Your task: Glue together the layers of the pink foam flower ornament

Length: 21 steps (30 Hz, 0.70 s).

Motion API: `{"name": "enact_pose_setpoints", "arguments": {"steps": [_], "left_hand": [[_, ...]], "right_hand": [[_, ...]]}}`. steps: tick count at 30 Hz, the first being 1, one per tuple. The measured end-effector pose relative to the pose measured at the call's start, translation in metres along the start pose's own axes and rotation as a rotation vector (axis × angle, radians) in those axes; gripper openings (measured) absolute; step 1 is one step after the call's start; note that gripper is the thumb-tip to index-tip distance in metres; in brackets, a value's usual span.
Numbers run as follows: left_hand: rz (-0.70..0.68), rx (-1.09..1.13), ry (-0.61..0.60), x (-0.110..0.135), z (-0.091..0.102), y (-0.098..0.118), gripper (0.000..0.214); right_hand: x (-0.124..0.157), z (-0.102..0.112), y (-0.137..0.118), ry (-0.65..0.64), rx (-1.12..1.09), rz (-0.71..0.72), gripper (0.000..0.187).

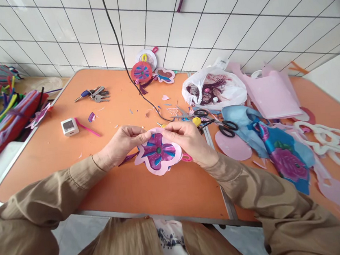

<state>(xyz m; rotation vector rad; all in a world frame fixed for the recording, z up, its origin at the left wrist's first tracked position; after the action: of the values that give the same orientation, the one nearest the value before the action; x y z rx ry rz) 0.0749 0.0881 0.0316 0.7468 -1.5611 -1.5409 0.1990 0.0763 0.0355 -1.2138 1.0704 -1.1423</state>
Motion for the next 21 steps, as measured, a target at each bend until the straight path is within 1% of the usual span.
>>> {"name": "enact_pose_setpoints", "arguments": {"steps": [4, 6, 8, 12, 14, 18, 21], "left_hand": [[0.003, 0.019, 0.008, -0.001, -0.004, -0.001, 0.046], [0.008, 0.017, 0.01, -0.001, -0.005, -0.002, 0.047], [-0.017, 0.008, 0.025, -0.002, -0.003, -0.001, 0.047], [-0.064, -0.014, 0.014, -0.003, -0.002, 0.004, 0.047], [-0.041, -0.028, 0.005, -0.003, -0.003, 0.005, 0.046], [0.057, -0.06, 0.019, 0.0, -0.006, 0.001, 0.044], [0.036, -0.05, 0.046, -0.001, -0.006, 0.003, 0.042]], "right_hand": [[0.0, -0.005, -0.006, -0.047, -0.012, 0.021, 0.028], [-0.002, -0.004, -0.009, -0.031, 0.011, 0.052, 0.026], [-0.002, -0.002, -0.01, -0.01, 0.024, 0.074, 0.026], [-0.003, -0.004, -0.007, -0.02, 0.006, 0.067, 0.025], [-0.002, -0.004, -0.01, -0.015, 0.028, 0.092, 0.023], [0.0, -0.005, -0.019, -0.002, 0.109, 0.164, 0.021], [0.0, -0.007, -0.018, -0.028, 0.098, 0.149, 0.021]]}}
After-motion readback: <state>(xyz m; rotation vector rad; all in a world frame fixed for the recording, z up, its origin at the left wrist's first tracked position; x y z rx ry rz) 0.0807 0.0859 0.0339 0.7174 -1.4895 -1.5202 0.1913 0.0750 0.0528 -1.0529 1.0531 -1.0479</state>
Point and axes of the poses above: each hand's wrist, its own x-axis away from the middle knuckle, its own z-axis out of the back of the hand, y = z × x, the point moved 10 cm from there along -x, towards the middle knuckle, and after that the axes turned 3 degrees about y, right-handed, at the moved point
